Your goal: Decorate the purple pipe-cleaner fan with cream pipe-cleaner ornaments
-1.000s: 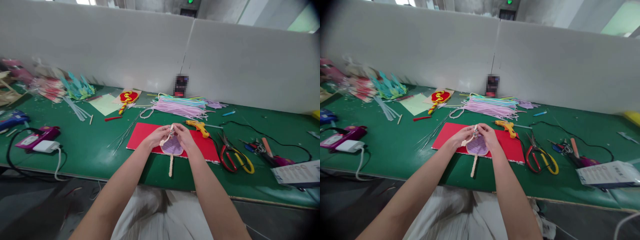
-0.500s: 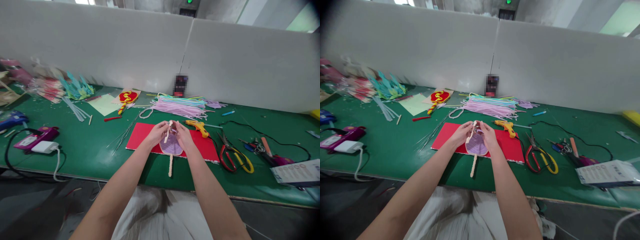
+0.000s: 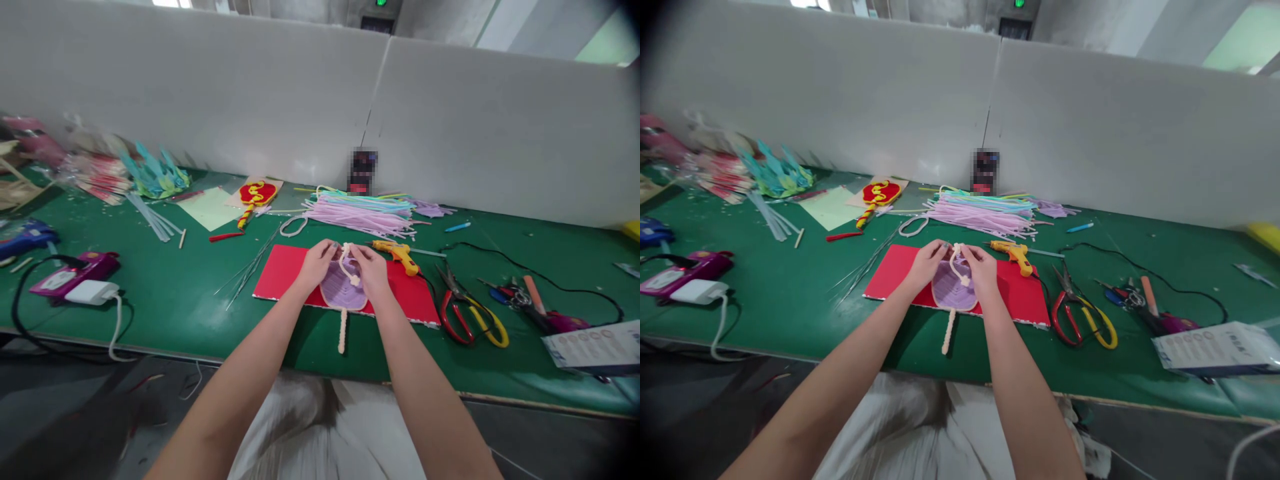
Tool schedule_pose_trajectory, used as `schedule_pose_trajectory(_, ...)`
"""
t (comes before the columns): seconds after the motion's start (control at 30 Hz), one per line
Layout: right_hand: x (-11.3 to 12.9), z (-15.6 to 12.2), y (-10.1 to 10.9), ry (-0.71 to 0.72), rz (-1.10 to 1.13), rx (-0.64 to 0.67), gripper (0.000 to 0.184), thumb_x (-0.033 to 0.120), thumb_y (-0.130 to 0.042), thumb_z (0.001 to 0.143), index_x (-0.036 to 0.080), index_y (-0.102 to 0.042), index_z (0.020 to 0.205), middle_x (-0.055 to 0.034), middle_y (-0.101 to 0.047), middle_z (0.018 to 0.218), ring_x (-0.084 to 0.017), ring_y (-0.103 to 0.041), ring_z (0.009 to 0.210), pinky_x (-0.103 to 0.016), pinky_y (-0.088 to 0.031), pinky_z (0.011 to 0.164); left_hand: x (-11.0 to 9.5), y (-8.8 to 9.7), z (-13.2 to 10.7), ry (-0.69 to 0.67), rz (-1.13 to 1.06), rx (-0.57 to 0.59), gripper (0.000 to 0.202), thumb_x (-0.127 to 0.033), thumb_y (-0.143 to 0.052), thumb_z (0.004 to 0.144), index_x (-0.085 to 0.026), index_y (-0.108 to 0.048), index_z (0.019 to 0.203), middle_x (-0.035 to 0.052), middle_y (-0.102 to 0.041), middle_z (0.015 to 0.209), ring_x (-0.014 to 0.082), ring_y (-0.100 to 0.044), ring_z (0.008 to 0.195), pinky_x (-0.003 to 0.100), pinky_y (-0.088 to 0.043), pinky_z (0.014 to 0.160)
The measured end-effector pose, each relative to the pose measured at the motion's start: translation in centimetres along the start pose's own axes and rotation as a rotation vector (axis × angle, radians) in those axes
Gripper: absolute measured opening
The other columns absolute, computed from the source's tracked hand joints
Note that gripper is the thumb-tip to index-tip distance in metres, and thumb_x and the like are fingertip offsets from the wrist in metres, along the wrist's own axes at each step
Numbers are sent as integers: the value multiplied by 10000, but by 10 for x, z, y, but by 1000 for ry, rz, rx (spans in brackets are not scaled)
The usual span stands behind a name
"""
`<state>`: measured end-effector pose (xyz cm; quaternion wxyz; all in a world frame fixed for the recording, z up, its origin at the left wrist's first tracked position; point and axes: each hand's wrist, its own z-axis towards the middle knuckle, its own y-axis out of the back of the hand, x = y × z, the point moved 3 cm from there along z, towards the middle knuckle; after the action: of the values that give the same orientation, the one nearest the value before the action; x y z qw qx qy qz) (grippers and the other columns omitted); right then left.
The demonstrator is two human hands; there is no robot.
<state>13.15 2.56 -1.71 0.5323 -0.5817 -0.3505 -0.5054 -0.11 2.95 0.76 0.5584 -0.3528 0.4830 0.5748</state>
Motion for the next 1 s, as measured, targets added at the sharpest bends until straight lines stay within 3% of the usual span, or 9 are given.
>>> schedule_pose_trajectory(0.17, 1, 0, 1, 30, -49, 2, 322, 426, -689, 600, 176, -683, 804, -15, -669, 746, -123, -593, 633, -264, -479, 635, -2, 1, -2, -53, 123, 30, 120, -227, -471, 785, -156, -566, 772, 9, -589, 754, 126, -525, 720, 226, -390, 681)
schedule_pose_trajectory(0.47, 0, 0, -1, -29, -41, 4, 337, 402, -708, 574, 181, -692, 829, -26, -683, 796, -139, -604, 665, -280, -503, 650, -3, -2, -4, -96, 145, 62, 132, -222, -446, 799, -160, -557, 765, 1, -570, 727, 120, -517, 699, 221, -393, 675)
schedule_pose_trajectory(0.63, -3, 1, 1, -10, -68, 17, 337, 404, -704, 578, 186, -695, 835, -20, -685, 800, -141, -609, 679, -284, -494, 664, -3, -1, -4, -121, 179, 38, 114, -202, -468, 793, -161, -557, 852, 24, -586, 816, 133, -535, 756, 236, -405, 717)
schedule_pose_trajectory(0.87, 1, 0, -1, 43, -85, 65, 341, 376, -691, 609, 199, -665, 899, -19, -673, 820, -127, -597, 706, -260, -487, 644, -6, 1, -5, -218, 271, 19, 113, -179, -454, 803, -168, -559, 841, 40, -577, 827, 147, -527, 793, 253, -397, 753)
schedule_pose_trajectory(1.0, 4, 1, -3, 104, -93, 53, 305, 358, -714, 574, 190, -640, 817, -20, -661, 783, -145, -599, 725, -280, -491, 657, -6, 1, -6, -226, 285, -13, 101, -170, -474, 794, -177, -564, 840, 38, -578, 838, 147, -528, 809, 252, -394, 763)
